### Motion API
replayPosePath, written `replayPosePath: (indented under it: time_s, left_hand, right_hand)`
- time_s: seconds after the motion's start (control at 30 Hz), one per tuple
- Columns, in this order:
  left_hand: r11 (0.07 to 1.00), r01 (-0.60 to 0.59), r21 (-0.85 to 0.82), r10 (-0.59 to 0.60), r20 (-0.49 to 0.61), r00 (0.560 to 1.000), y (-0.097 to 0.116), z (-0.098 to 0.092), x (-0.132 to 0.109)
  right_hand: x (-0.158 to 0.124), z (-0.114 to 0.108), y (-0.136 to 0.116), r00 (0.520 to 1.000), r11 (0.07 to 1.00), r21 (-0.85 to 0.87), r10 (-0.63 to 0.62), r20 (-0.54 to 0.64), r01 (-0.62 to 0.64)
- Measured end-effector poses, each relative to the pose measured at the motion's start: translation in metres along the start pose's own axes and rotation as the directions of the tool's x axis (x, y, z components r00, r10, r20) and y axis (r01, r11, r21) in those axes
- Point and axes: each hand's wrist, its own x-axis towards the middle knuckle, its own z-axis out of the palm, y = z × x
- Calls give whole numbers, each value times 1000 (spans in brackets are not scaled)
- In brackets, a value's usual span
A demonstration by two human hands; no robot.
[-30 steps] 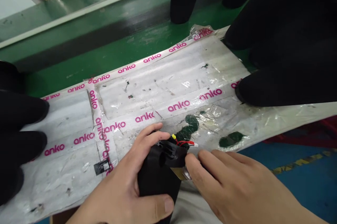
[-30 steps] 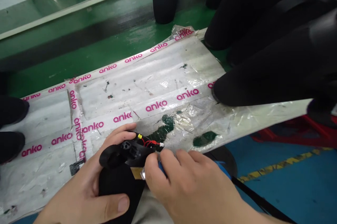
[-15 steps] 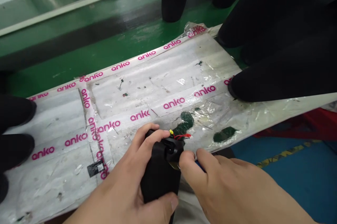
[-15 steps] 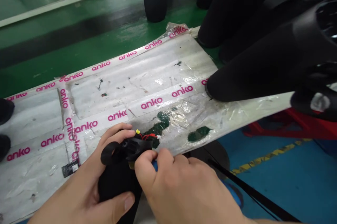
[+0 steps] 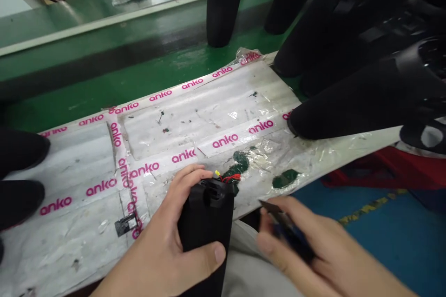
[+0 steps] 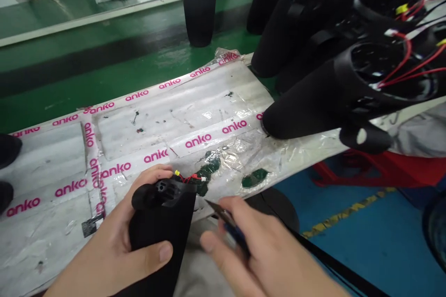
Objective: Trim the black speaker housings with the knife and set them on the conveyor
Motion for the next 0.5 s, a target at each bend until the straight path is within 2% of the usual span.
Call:
replayPosePath:
  time_s: [0.03, 0.1, 0.13, 0.2, 0.23, 0.3, 0.4, 0.5]
  left_hand:
    - [1000, 6, -6, -6, -30, 1000, 1, 3, 0]
    - [1000, 10, 1, -10, -161, 987, 5, 10, -2]
    - [1000, 12, 15, -8, -241, 970, 8, 14, -4]
    - [999, 19, 38, -4, -350, 937, 12, 22, -8]
    - [999, 27, 43, -10, -365, 931, 13, 25, -10]
    - [998, 35, 50, -17, -321, 947, 13, 28, -12]
    - [999, 40, 28, -32, -257, 966, 9, 25, -7]
    - [992, 104, -69, -118, -231, 966, 5, 19, 3]
  right_hand:
    - [1, 13, -3, 994, 981, 165, 90, 70, -100]
    - [3, 35, -10, 951, 860, 410, 251, 179, -304]
    - [4, 44, -11, 930, 791, 489, 303, 210, -368]
    - [6, 53, -11, 911, 703, 584, 363, 195, -405]
    - [6, 53, -9, 906, 684, 606, 392, 162, -405]
    - [7, 49, -4, 884, 666, 617, 455, 110, -419]
    - [8, 36, 2, 843, 618, 599, 500, 200, -509]
    - [9, 27, 3, 840, 620, 580, 482, 251, -529]
